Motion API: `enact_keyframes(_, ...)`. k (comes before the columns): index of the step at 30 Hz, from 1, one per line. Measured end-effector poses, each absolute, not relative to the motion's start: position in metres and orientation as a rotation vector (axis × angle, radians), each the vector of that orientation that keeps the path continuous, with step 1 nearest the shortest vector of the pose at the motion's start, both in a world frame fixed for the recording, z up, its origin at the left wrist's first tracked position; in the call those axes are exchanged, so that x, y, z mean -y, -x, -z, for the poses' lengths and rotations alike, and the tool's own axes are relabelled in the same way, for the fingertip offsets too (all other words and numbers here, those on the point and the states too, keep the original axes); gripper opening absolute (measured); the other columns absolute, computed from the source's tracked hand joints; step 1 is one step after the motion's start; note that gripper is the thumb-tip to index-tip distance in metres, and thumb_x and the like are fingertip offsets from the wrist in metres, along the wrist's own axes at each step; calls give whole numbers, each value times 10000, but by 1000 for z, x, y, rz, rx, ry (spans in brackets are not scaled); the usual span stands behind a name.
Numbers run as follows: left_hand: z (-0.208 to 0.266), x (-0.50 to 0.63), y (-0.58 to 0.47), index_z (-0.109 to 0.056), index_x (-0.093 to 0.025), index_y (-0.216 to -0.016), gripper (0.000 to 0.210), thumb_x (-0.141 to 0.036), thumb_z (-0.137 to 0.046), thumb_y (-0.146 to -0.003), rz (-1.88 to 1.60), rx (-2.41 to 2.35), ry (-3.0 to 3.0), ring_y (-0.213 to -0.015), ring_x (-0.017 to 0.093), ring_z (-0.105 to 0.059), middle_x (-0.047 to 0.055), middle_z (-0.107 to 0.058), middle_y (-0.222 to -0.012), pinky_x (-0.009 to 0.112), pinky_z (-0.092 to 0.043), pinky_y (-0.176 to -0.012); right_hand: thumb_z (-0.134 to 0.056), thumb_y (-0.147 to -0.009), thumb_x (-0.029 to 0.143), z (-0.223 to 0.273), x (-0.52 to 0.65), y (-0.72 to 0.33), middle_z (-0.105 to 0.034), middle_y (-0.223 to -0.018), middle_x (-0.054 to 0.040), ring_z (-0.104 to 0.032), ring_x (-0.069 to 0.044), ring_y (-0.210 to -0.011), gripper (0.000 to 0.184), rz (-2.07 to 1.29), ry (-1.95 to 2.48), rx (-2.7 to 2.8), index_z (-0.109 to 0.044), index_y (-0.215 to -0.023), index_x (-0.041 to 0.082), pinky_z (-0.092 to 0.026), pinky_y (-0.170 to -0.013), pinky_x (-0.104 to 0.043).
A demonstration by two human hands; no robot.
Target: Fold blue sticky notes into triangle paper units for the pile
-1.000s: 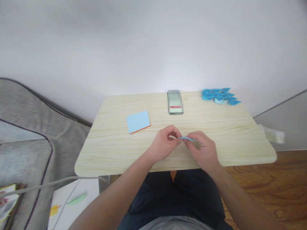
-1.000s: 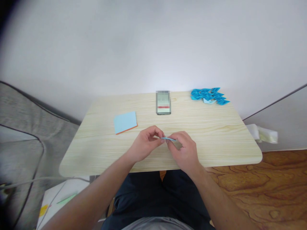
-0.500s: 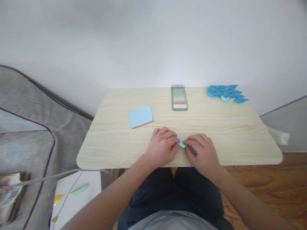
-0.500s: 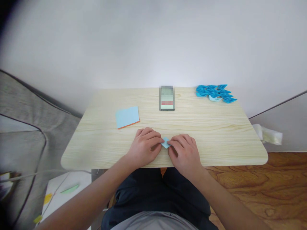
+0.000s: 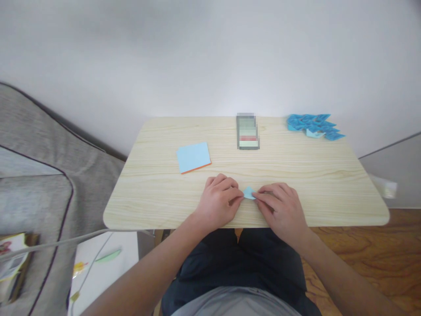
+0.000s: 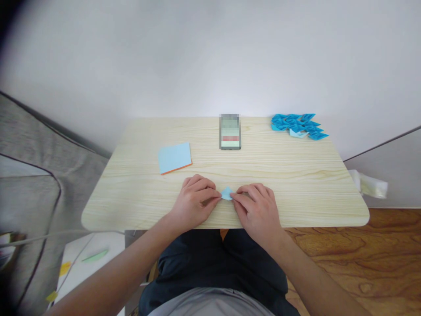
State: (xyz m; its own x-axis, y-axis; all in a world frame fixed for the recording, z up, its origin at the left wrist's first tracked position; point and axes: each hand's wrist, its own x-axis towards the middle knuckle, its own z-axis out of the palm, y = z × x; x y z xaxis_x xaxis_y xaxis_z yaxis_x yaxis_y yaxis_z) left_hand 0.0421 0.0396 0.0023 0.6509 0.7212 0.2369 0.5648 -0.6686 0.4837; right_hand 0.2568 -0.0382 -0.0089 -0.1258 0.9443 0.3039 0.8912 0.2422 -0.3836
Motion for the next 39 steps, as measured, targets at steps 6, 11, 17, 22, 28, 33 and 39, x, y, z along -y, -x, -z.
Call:
enact_keyframes(6, -6, -38, -45, -743, -256, -925, 175, -313, -583, -969, -511, -1067, -2465, -1020, 230, -536, 37, -696, -1003, 418, -378, -910, -636, -957, 291, 10, 35, -257, -720, -1082, -37, -588, -247, -1061, 169, -187, 1684, 1995, -758, -1072, 314, -409, -908, -433)
enact_keyframes(11, -8, -40, -48, -724, -255, -913, 112, -297, -624, -944, -488, -1114, -2412, -1029, 227, -531, 15, -689, -999, 422, -381, -911, -635, -959, 341, 11, 30, -258, -715, -1018, -43, -601, -245, -1012, 129, -273, 1695, 1899, -745, -984, 278, -428, -878, -423)
enact_keyframes(17, -9, -38, -52, -682, -235, -896, 106, -302, -611, -940, -473, -1210, -2372, -1038, 251, -536, 43, -668, -1005, 435, -393, -890, -601, -970, 369, 9, 25, -254, -674, -933, -57, -584, -252, -942, 170, -261, 1808, 1890, -715, -925, 252, -422, -834, -414)
enact_keyframes(22, -9, -39, -54, -646, -233, -859, 97, -305, -634, -922, -460, -1248, -2377, -1038, 259, -531, 38, -654, -986, 434, -395, -865, -623, -954, 361, 9, 23, -251, -666, -919, -48, -578, -253, -935, 147, -254, 1871, 1898, -685, -883, 248, -407, -819, -406)
enact_keyframes(28, -9, -42, -51, -642, -231, -865, 110, -312, -622, -938, -439, -1207, -2402, -1028, 251, -531, 31, -650, -978, 431, -390, -868, -634, -950, 364, 10, 25, -247, -673, -922, -43, -575, -255, -932, 132, -250, 1900, 1832, -680, -894, 254, -388, -816, -402)
enact_keyframes(33, -8, -43, -49, -646, -232, -890, 94, -306, -619, -943, -423, -1193, -2410, -1039, 254, -530, 37, -651, -991, 431, -386, -877, -593, -977, 398, 10, 29, -241, -668, -933, -53, -560, -260, -943, 190, -178, 1949, 1796, -674, -894, 247, -359, -806, -402)
enact_keyframes(39, -9, -42, -50, -628, -229, -882, 114, -310, -598, -955, -407, -1187, -2444, -1030, 253, -528, 36, -641, -985, 429, -378, -862, -582, -983, 385, 12, 32, -235, -666, -963, -60, -546, -263, -972, 188, -132, 1987, 1779, -662, -902, 236, -346, -820, -398)
